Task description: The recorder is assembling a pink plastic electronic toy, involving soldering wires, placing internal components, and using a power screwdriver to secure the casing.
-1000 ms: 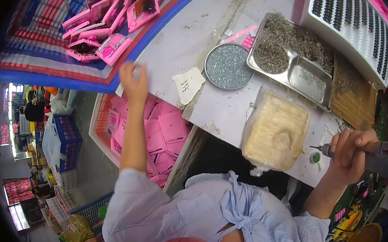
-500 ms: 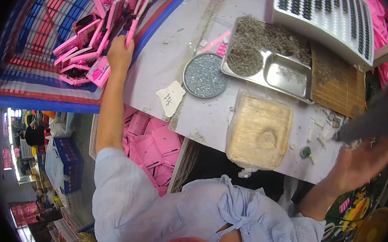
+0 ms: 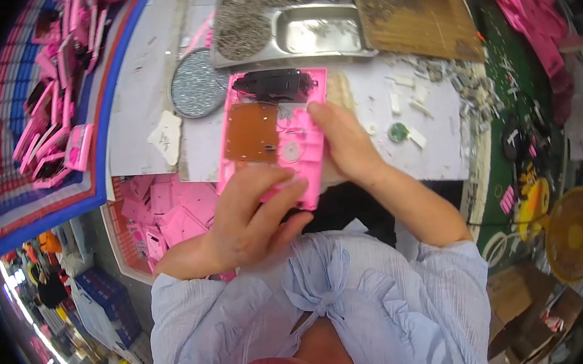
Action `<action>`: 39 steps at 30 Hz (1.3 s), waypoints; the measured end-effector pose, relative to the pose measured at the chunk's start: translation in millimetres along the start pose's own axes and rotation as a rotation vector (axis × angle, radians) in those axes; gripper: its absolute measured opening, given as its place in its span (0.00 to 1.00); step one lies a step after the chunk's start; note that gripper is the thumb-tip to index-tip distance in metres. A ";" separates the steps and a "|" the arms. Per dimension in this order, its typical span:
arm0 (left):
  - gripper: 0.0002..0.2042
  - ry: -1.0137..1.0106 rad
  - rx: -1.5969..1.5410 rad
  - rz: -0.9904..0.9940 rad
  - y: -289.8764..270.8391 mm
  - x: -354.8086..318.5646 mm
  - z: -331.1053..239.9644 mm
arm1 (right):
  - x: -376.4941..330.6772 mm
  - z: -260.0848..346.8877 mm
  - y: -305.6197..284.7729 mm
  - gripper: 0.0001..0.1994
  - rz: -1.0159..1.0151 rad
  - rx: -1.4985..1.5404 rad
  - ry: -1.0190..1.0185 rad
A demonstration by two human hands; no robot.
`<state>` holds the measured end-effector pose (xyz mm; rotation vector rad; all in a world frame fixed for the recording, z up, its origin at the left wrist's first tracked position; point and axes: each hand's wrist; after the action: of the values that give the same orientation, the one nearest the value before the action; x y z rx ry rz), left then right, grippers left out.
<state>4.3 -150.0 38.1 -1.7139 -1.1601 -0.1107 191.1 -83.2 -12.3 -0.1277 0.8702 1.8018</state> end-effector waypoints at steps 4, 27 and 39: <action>0.22 0.010 -0.076 0.062 30.3 -28.8 19.3 | -0.2 8.0 -48.3 0.18 -0.176 -0.565 -0.208; 0.18 -0.261 0.125 0.371 46.2 -25.8 30.2 | 26.9 49.1 -61.3 0.18 -0.232 -1.657 -0.423; 0.09 -0.245 -0.090 0.029 68.5 -20.1 29.9 | -6.1 22.1 -48.0 0.11 -0.374 -1.361 -0.431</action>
<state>31.0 -141.0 -33.9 -1.8615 -1.3249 0.0677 241.6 -67.0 -17.1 -0.6749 -0.7389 1.6603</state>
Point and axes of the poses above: each hand's wrist, its own x-axis towards the middle knuckle, its own y-axis out of the palm, z = x × y, and after that the axes turned 9 degrees about y, right-handed
